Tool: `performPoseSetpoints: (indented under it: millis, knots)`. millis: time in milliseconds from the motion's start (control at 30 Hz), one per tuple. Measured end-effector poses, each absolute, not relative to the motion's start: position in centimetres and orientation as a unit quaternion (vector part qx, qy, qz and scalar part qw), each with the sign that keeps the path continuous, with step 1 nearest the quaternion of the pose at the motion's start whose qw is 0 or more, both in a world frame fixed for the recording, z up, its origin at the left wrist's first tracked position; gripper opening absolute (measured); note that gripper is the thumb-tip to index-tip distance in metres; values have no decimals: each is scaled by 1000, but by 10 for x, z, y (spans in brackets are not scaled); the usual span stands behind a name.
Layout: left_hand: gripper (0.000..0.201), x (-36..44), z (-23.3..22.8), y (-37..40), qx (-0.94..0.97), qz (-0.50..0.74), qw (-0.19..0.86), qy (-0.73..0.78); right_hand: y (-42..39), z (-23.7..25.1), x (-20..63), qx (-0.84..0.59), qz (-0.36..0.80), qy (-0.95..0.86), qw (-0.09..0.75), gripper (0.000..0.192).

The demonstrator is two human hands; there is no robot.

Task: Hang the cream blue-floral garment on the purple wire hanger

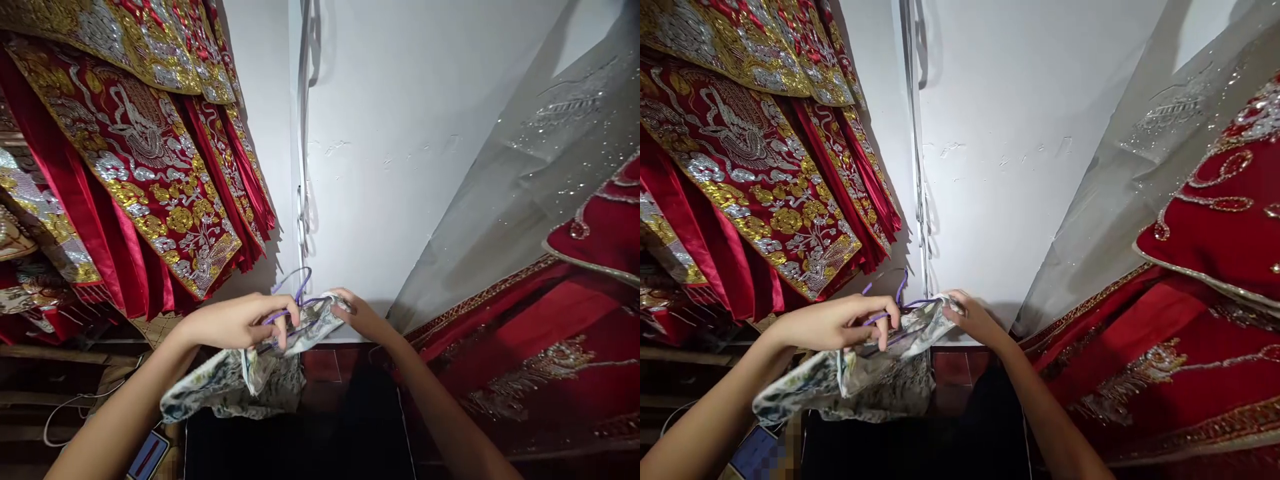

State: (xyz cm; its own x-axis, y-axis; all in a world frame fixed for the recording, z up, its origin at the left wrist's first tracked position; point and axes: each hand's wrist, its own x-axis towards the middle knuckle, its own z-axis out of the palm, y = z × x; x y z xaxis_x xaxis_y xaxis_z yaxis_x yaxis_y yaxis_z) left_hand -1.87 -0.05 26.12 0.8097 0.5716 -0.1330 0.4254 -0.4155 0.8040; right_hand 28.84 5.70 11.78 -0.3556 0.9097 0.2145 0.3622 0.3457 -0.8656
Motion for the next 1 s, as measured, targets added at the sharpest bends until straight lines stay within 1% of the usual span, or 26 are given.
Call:
performPoseSetpoints:
  millis: [33, 100, 200, 267, 300, 367, 467, 533, 700, 800, 900, 1000]
  knots:
    - [23, -20, 263, 6, 850, 102, 423, 298, 53, 116, 292, -432, 403, -717, 370, 38]
    - [23, -23, 265, 21, 860, 154, 377, 306, 44, 119, 304, -441, 458, -664, 394, 36]
    - [29, -31, 265, 43, 846, 213, 377, 310, 38, 134, 329, -449, 524, -548, 472, 36]
    - [38, -36, 265, 54, 844, 233, 369, 311, 41, 150, 343, -444, 527, -475, 547, 35]
    - [42, -39, 266, 57, 847, 246, 349, 315, 44, 159, 349, -439, 518, -450, 580, 34]
    - [44, -42, 266, 63, 853, 294, 266, 340, 53, 178, 357, -427, 501, -425, 621, 33]
    - [40, -43, 264, 73, 837, 371, 101, 389, 73, 203, 358, -394, 538, -423, 613, 32]
    - [38, -41, 264, 85, 822, 397, 26, 407, 87, 214, 353, -370, 571, -421, 599, 32]
    - [32, -47, 271, 118, 773, 453, -48, 442, 110, 225, 323, -326, 620, -407, 586, 34]
    - [27, -61, 271, 122, 741, 489, -56, 456, 110, 222, 301, -310, 649, -414, 558, 32]
    - [24, -75, 255, 113, 727, 499, -9, 471, 100, 212, 286, -313, 670, -422, 524, 31]
    - [24, -83, 229, 99, 732, 477, 31, 484, 87, 193, 283, -330, 663, -424, 521, 33]
